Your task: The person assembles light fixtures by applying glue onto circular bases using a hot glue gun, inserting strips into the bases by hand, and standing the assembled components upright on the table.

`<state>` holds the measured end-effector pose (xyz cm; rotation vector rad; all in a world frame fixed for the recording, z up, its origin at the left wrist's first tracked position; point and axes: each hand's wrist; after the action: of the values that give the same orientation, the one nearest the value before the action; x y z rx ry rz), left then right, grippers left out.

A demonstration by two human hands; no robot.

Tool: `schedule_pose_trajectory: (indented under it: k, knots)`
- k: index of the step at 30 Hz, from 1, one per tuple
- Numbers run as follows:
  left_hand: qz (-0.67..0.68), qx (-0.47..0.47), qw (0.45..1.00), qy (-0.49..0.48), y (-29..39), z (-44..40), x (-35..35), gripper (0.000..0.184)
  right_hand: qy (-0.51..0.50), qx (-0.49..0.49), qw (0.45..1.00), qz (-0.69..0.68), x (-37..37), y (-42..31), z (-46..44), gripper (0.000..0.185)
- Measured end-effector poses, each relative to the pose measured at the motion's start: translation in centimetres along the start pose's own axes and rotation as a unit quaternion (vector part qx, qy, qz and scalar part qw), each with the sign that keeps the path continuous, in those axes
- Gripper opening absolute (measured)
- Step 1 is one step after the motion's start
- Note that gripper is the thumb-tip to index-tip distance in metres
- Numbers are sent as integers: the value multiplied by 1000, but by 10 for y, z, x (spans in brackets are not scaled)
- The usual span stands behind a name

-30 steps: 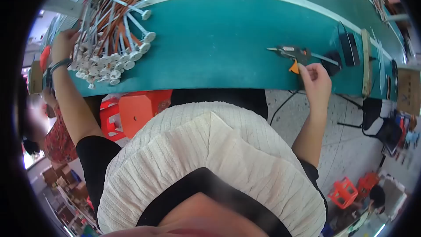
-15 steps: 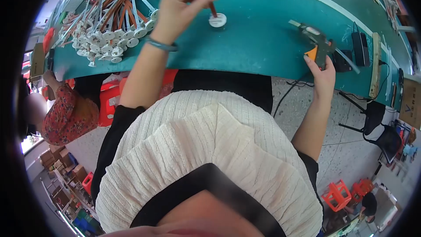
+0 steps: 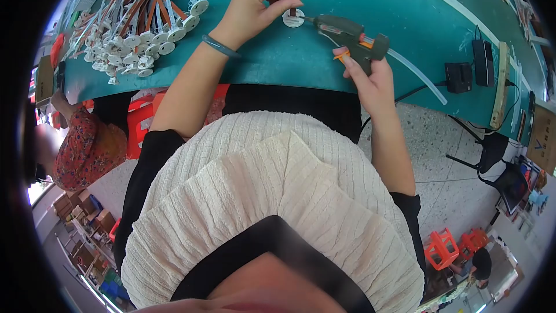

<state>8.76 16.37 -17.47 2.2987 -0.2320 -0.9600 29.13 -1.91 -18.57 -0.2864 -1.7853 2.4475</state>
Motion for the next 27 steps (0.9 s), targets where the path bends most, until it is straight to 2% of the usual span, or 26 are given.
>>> schedule_pose_trajectory:
  k: [14, 27]
  knots:
    - [2, 34, 999, 6, -5, 3, 3, 12, 45, -71, 989, 119, 19, 15, -11, 27]
    - [2, 39, 999, 15, -3, 5, 4, 12, 81, -47, 986, 139, 24, 11, -7, 23]
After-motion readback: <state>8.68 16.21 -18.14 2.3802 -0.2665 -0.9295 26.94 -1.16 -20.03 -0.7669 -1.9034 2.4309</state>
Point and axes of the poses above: each hand's wrist, its own z-axis away from the middle knuckle, its own x-axis out of the palm, y = z × x, and after that the axes turned 13 degrees about x, right-handed
